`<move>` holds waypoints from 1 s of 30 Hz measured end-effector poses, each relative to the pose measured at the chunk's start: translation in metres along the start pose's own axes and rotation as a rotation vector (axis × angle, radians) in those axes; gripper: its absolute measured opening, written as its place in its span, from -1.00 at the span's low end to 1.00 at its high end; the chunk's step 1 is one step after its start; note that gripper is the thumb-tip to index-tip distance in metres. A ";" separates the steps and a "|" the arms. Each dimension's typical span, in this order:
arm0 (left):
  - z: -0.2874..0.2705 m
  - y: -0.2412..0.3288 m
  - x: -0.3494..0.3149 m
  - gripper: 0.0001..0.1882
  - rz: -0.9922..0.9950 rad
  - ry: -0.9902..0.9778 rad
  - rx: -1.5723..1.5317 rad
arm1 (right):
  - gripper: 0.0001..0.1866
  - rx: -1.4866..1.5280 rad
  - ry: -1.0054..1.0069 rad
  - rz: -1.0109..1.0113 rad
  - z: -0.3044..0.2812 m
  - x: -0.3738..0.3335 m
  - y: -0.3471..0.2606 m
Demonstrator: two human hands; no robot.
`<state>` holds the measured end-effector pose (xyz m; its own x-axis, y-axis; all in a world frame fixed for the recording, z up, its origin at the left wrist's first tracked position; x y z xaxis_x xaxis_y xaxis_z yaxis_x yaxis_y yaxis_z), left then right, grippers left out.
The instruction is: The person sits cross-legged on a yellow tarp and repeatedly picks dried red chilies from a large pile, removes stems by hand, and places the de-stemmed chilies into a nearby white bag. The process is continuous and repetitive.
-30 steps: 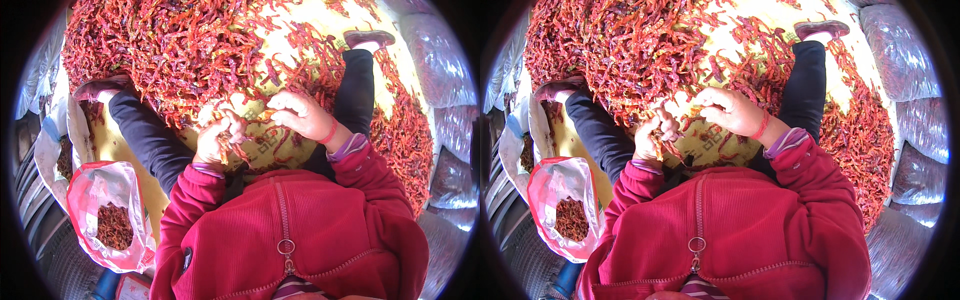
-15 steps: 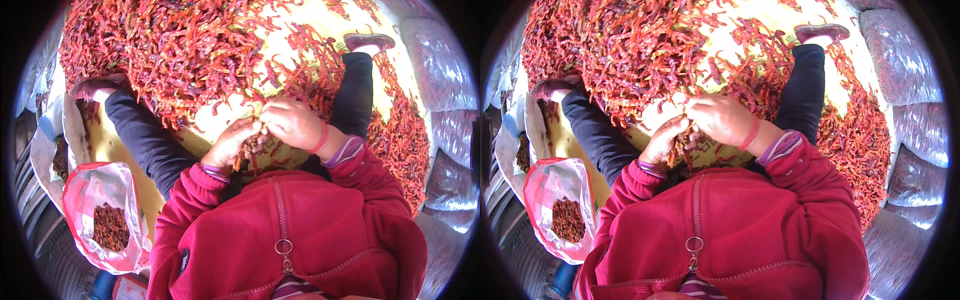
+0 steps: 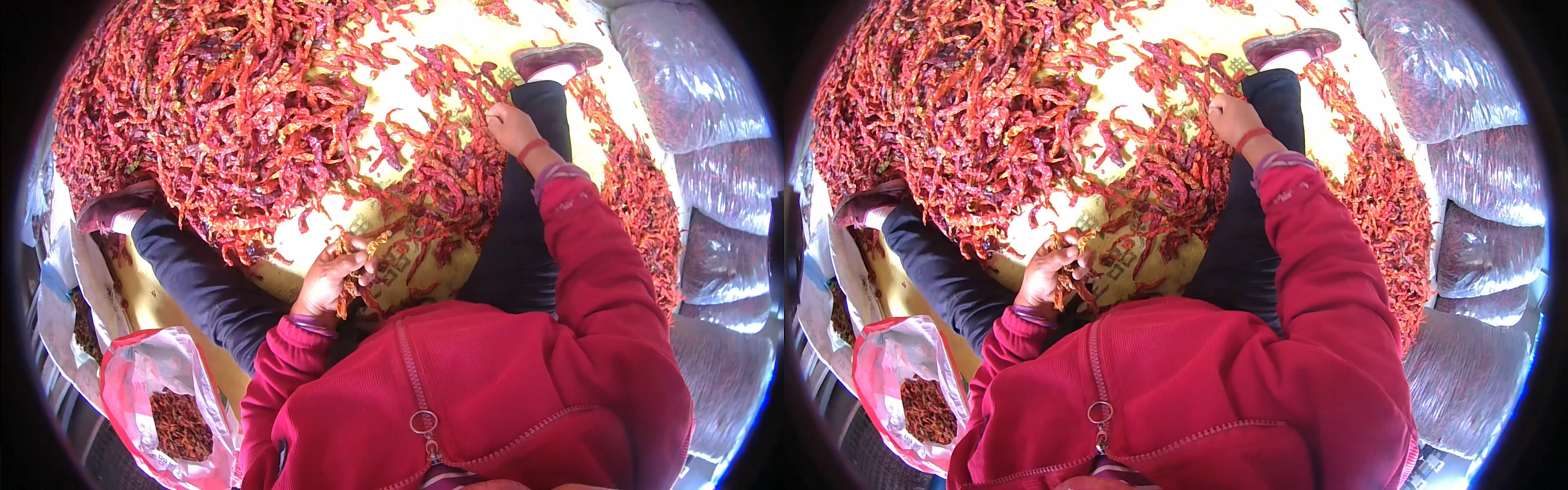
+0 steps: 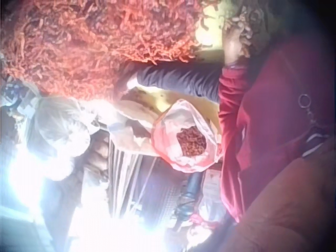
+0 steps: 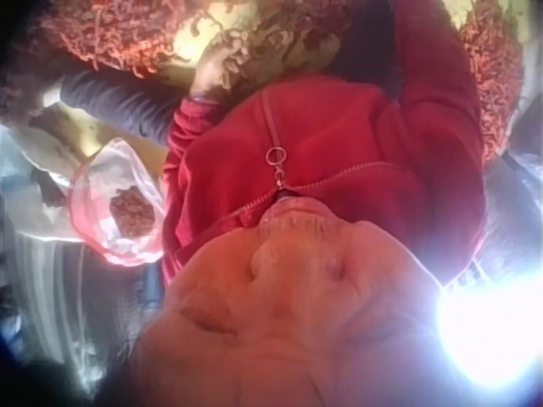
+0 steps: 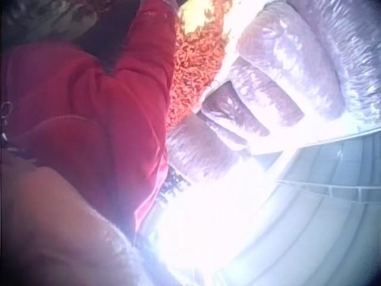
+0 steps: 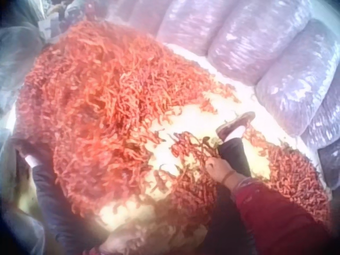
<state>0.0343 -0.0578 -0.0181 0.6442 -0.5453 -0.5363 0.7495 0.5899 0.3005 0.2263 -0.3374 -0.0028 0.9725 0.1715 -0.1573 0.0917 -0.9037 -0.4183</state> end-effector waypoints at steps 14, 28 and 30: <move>-0.001 0.010 -0.003 -0.84 0.060 0.076 0.224 | -0.76 0.388 0.026 -0.014 0.010 0.003 0.008; 0.023 0.000 -0.004 -0.86 0.114 0.036 0.573 | -0.69 0.709 -0.683 -0.312 0.074 -0.114 -0.152; 0.026 -0.005 0.001 -0.84 0.140 0.091 0.759 | -0.60 0.610 -0.694 -0.422 0.089 -0.128 -0.172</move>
Point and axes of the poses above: each hand's wrist, its own x-axis towards the middle knuckle, its own z-axis out of the palm, y = z × x, the point moved 7 cm from there along x, towards the middle knuckle, and after that the axes turned 6 degrees about -z, right-handed, at the moved point
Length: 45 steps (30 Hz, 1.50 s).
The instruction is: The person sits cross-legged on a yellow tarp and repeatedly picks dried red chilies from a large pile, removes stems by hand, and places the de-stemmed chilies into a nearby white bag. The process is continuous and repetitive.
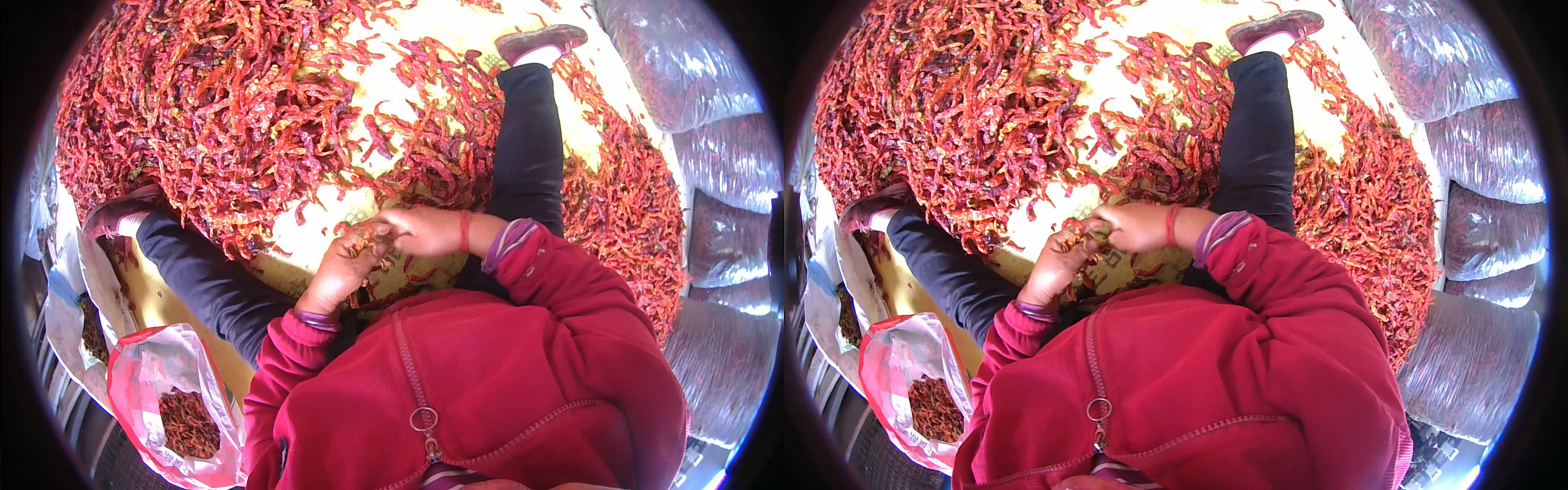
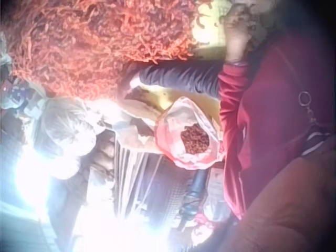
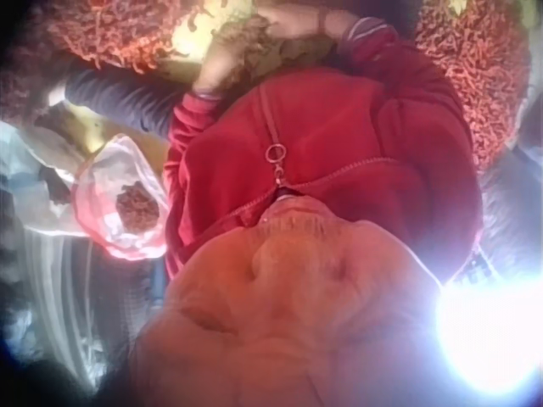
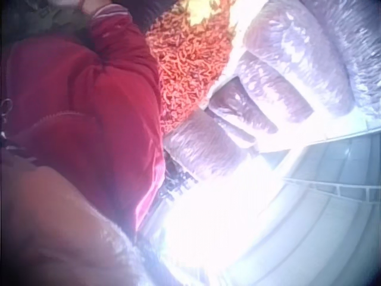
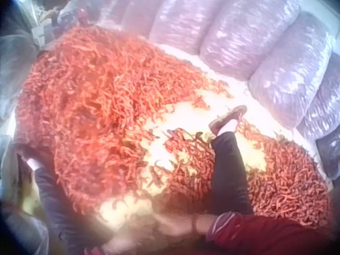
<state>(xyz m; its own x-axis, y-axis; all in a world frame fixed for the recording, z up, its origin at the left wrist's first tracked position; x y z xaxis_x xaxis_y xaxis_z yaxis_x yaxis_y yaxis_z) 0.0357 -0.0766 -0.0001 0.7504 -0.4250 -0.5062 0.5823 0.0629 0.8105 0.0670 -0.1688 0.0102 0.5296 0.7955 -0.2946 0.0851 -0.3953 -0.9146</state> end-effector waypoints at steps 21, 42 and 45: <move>-0.003 -0.008 -0.030 -0.86 -0.051 0.124 0.504 | -0.73 -0.077 -0.059 -0.081 0.030 -0.010 -0.008; -0.016 -0.028 -0.029 -0.83 -0.378 0.077 -0.143 | -0.84 -0.559 -0.053 -0.312 0.023 0.013 -0.037; -0.024 -0.036 -0.029 -0.82 -0.289 0.088 -0.024 | -0.83 -0.557 -0.096 -0.235 0.022 0.013 -0.036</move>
Point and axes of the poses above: each hand's wrist, its own x-axis towards the middle knuckle, its own z-axis out of the palm, y = z × x, the point moved 7 cm from there along x, towards the middle knuckle, and after that the axes turned 6 degrees about -z, right-handed, at the moved point
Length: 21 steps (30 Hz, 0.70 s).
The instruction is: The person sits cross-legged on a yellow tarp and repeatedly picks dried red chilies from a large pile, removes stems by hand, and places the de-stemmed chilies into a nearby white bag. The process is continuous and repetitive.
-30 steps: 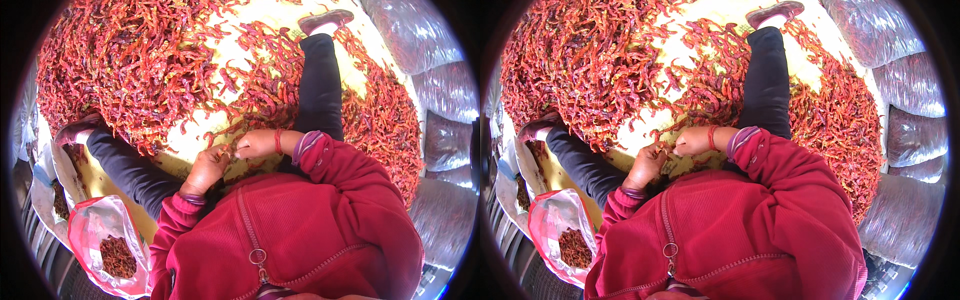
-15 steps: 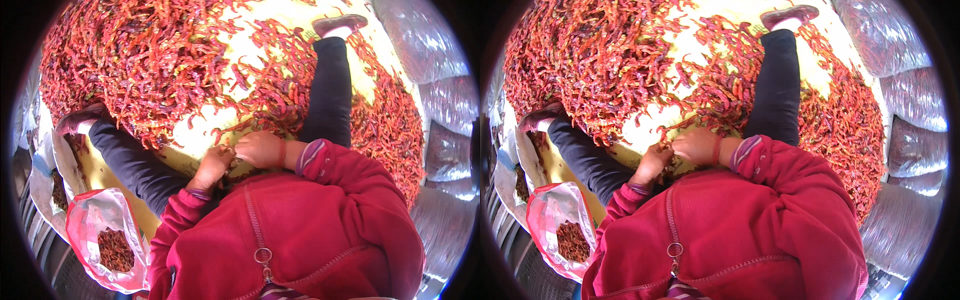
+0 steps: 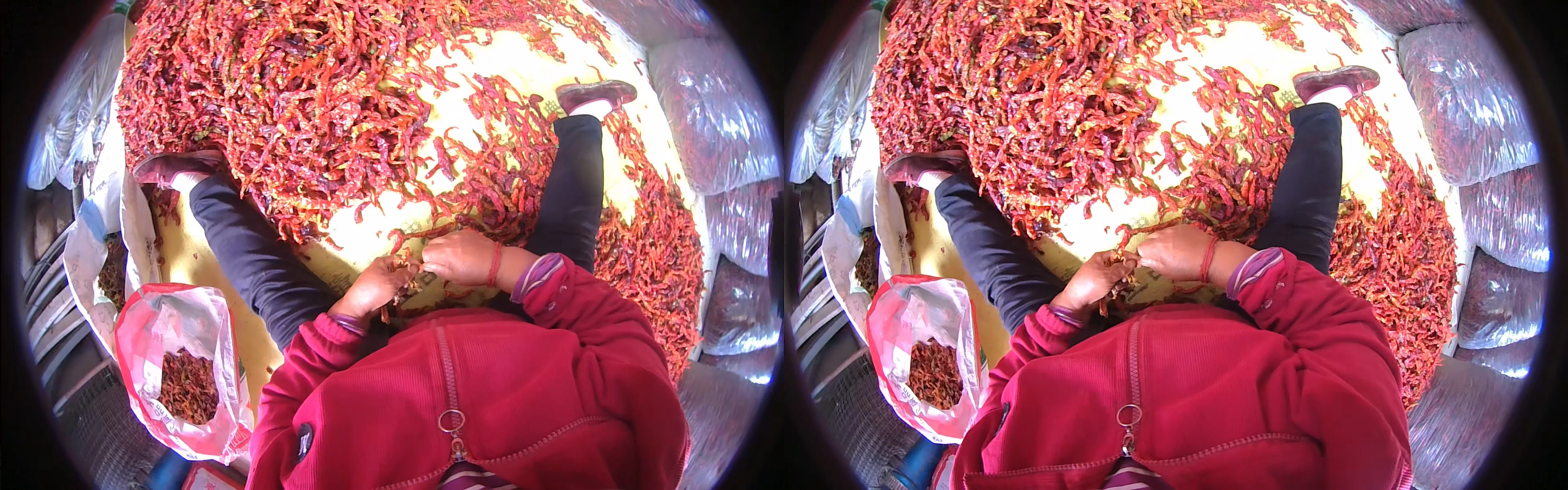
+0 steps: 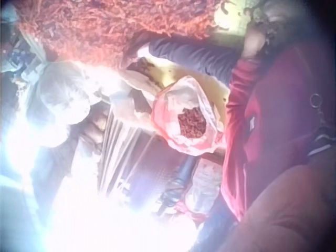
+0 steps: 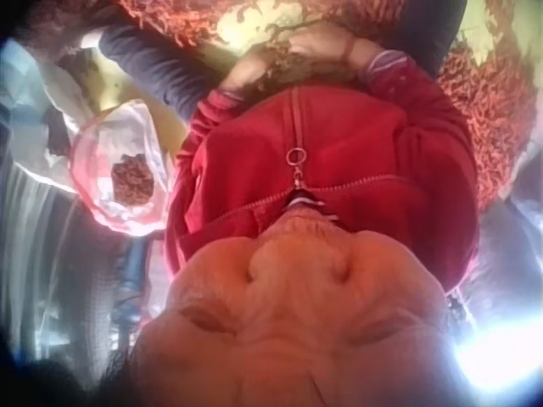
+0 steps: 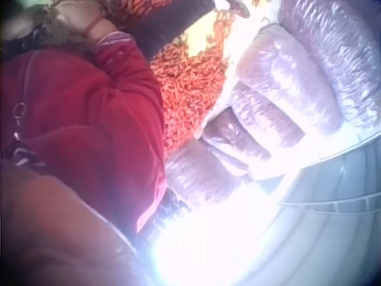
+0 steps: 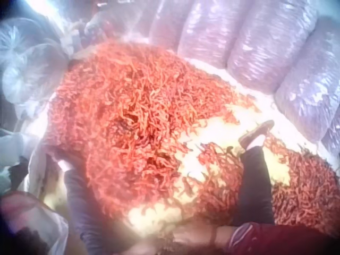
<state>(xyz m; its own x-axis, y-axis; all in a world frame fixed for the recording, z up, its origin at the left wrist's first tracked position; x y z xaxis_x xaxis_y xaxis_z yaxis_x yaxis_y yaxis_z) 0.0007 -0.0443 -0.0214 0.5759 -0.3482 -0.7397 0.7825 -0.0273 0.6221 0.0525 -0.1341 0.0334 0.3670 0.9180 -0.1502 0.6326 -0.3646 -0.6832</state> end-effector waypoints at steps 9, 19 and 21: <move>0.003 0.000 -0.004 -0.86 -0.074 0.004 -0.145 | -0.90 -0.178 0.256 -0.286 -0.005 0.003 -0.038; -0.036 0.001 0.009 -0.88 -0.038 0.049 -0.742 | -0.55 -0.343 -0.015 0.180 -0.060 0.034 0.049; -0.036 -0.016 0.019 -0.84 -0.061 -0.069 -0.639 | -0.49 -0.310 0.209 0.202 -0.082 0.059 0.069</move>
Point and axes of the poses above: each hand's wrist, its own x-axis towards the middle knuckle, its own z-axis out of the palm, y = z × x, the point moved 7 cm from there along x, towards the middle knuckle, and after that the axes turned 6 degrees about -z, right-handed, at the moved point
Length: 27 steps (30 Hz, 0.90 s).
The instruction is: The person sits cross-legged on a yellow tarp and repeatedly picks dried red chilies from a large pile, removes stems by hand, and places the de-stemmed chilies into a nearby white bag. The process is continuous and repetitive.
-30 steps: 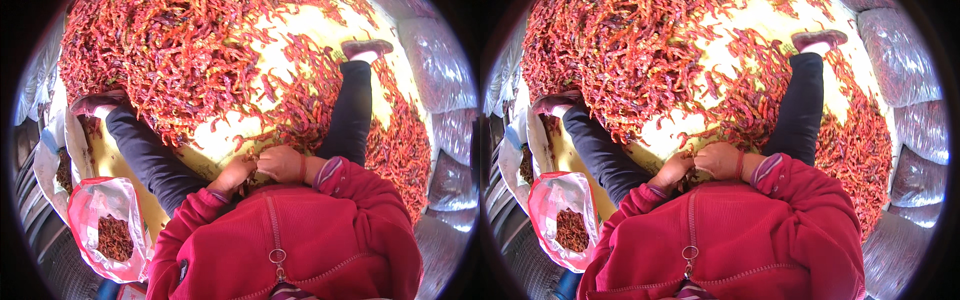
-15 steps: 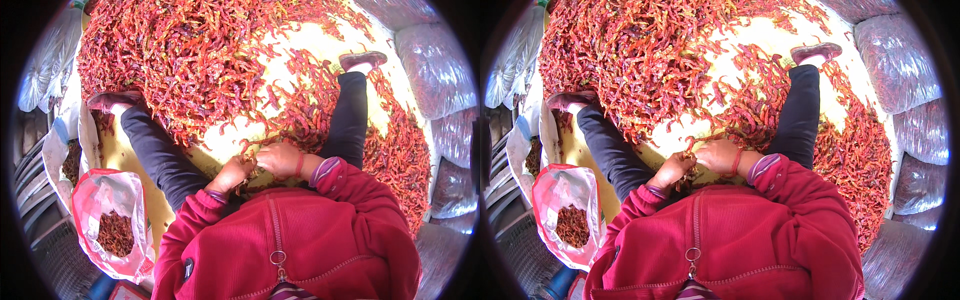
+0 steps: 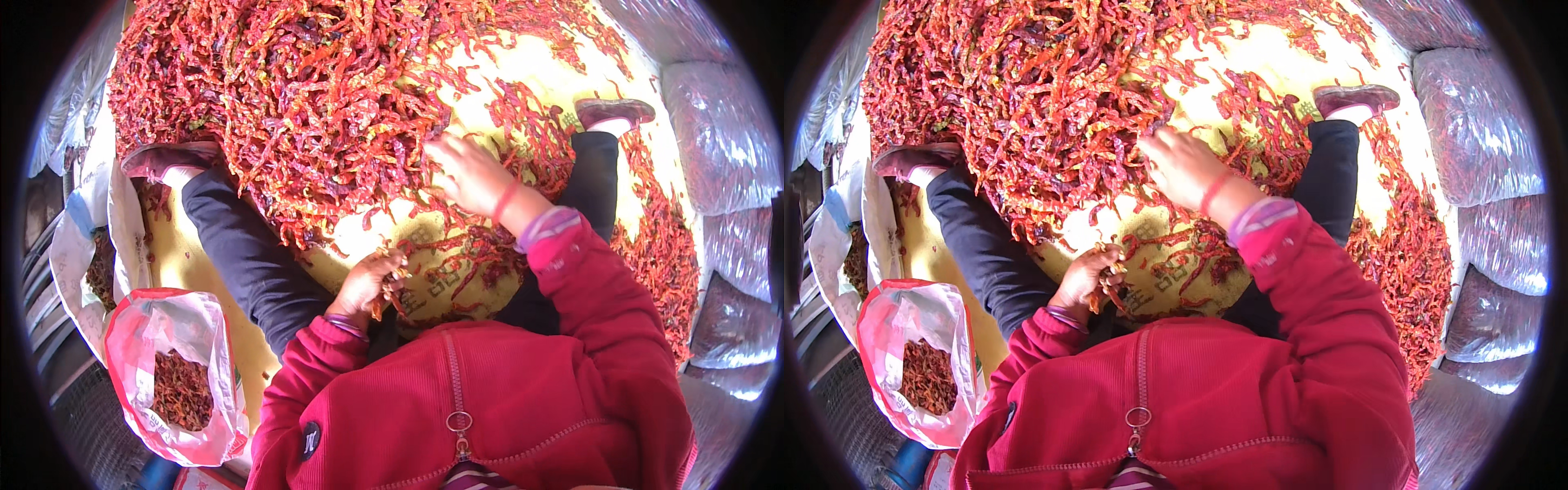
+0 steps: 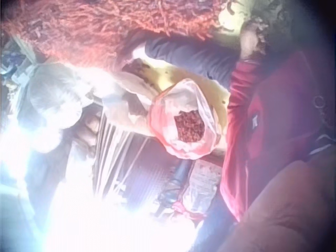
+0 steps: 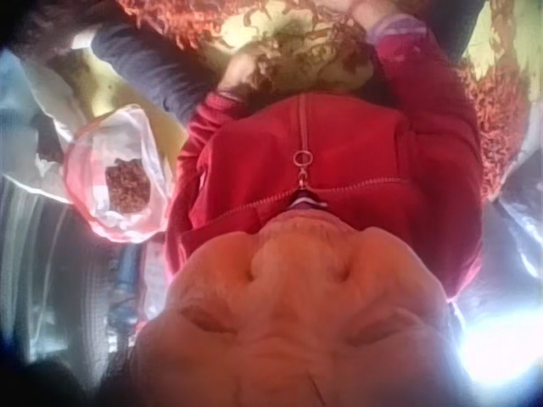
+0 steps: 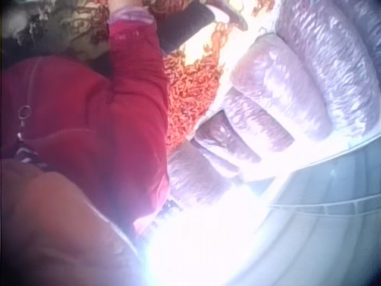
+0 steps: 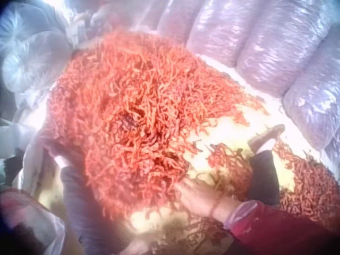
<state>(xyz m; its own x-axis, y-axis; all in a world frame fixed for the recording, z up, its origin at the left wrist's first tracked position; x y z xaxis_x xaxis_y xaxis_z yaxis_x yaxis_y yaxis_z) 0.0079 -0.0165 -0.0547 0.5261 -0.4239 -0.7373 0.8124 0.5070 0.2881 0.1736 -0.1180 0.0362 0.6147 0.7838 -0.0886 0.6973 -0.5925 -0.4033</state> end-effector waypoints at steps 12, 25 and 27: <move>-0.001 0.006 0.016 -0.77 -0.002 -0.046 0.114 | -0.65 -0.114 0.084 0.189 0.019 -0.020 0.086; -0.006 0.013 0.016 -0.89 0.104 0.063 0.056 | -0.81 0.122 0.110 0.272 -0.012 -0.026 0.065; -0.002 0.013 0.017 -0.91 0.091 0.027 0.058 | -0.83 0.015 0.188 0.295 -0.009 -0.002 0.063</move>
<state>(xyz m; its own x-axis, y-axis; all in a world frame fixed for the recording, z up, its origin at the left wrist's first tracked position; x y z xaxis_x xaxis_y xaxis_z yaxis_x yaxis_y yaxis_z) 0.0267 -0.0154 -0.0647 0.5924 -0.3574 -0.7220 0.7748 0.4984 0.3890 0.2195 -0.1585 0.0194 0.8473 0.5299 -0.0348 0.4744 -0.7846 -0.3991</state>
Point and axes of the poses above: each hand's wrist, its own x-axis towards the middle knuckle, its own z-axis out of the palm, y = z × x, the point moved 7 cm from there along x, towards the middle knuckle, and after that the axes turned 6 degrees about -z, right-handed, at the moved point
